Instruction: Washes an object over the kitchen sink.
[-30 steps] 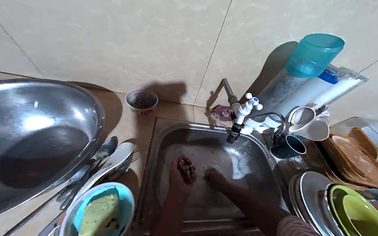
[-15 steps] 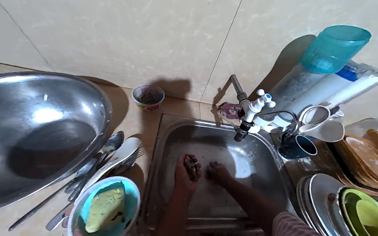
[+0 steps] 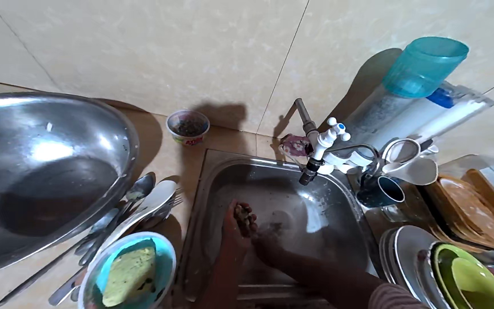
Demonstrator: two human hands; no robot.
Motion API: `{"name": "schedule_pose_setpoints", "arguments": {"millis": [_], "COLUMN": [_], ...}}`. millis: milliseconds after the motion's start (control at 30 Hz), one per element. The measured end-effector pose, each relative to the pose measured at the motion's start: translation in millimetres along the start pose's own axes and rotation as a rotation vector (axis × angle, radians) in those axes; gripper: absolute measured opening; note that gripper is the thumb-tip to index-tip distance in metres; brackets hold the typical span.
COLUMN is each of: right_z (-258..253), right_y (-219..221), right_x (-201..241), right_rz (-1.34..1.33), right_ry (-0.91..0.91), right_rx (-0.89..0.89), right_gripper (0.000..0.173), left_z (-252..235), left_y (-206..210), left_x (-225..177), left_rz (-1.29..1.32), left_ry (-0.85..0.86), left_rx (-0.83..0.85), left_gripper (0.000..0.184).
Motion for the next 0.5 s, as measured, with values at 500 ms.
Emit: {"name": "schedule_pose_setpoints", "arguments": {"millis": [500], "right_z": [82], "right_y": [-122], "right_x": [48], "right_rz": [-0.588], "right_ry": [-0.536], "right_rx": [-0.890], "right_gripper": [0.021], "left_z": [-1], "left_y": [-2], "left_x": [2], "left_rz": [0.000], "left_ry": [0.069], "left_rx": [0.051], "left_gripper": [0.050]}}
Point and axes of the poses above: each hand's wrist, its own z-axis away from the middle knuckle, its own y-axis out of the palm, x = y × z, the point moved 4 cm from there along -z, towards the middle knuckle, and after that the axes turned 6 degrees about z, right-handed, at the moved point
